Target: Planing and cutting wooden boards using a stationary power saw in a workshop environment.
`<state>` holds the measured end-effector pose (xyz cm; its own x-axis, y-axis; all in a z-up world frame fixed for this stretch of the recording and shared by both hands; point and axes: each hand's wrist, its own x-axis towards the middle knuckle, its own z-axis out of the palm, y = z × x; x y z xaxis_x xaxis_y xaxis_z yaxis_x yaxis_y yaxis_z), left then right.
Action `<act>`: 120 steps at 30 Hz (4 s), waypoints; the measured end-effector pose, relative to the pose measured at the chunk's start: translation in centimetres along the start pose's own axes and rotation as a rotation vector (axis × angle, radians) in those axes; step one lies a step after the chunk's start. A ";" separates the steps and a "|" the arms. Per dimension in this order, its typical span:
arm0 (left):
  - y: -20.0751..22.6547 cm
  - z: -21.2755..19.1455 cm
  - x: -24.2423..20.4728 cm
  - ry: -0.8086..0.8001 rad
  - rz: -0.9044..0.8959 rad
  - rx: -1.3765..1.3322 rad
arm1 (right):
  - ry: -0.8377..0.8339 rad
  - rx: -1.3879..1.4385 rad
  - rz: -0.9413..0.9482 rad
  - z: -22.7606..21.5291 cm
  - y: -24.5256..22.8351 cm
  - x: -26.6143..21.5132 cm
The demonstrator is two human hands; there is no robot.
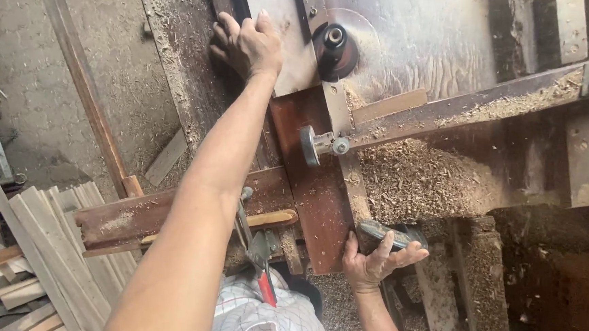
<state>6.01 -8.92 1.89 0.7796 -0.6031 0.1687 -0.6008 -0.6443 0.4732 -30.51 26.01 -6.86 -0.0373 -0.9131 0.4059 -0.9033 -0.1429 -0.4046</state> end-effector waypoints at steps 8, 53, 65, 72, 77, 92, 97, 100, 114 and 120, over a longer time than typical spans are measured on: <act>0.6 1.0 2.9 0.027 0.027 0.039 | -0.002 -0.010 0.012 -0.2 0.1 0.0; -18.1 -7.0 0.1 -0.876 0.852 -0.293 | -0.020 -0.115 0.110 1.2 0.2 1.2; -29.0 -18.6 -18.1 -0.410 0.790 0.088 | -0.035 0.104 0.104 -8.2 -4.7 -1.0; -30.6 -18.6 -21.3 -0.443 0.800 0.157 | -0.422 0.270 0.901 -6.9 2.7 -33.5; -29.5 -24.9 -30.9 -0.302 1.041 -0.267 | -0.667 0.310 1.543 -7.1 2.0 -73.3; -22.6 -13.3 -60.9 -1.517 1.957 0.893 | 0.395 0.899 1.924 3.0 -16.8 -77.0; -12.9 -9.4 -70.4 -1.322 2.193 1.217 | 0.669 1.007 2.381 -5.4 -16.7 -67.0; -8.8 -0.9 -77.0 -1.185 2.201 1.263 | 0.860 0.934 2.519 -6.4 -20.1 -67.3; -0.6 13.4 -81.4 -0.788 2.355 1.030 | 0.563 1.023 2.654 4.9 -30.2 -68.6; -1.8 1.9 -74.4 -0.813 2.364 0.949 | 0.714 1.048 2.525 1.9 -22.8 -66.5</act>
<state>-51.27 36.19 -13.12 -0.7561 -0.0743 -0.6503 0.0230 0.9899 -0.1398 -6.65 89.29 -26.18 -0.1479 0.3399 -0.9288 0.9871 -0.0076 -0.1600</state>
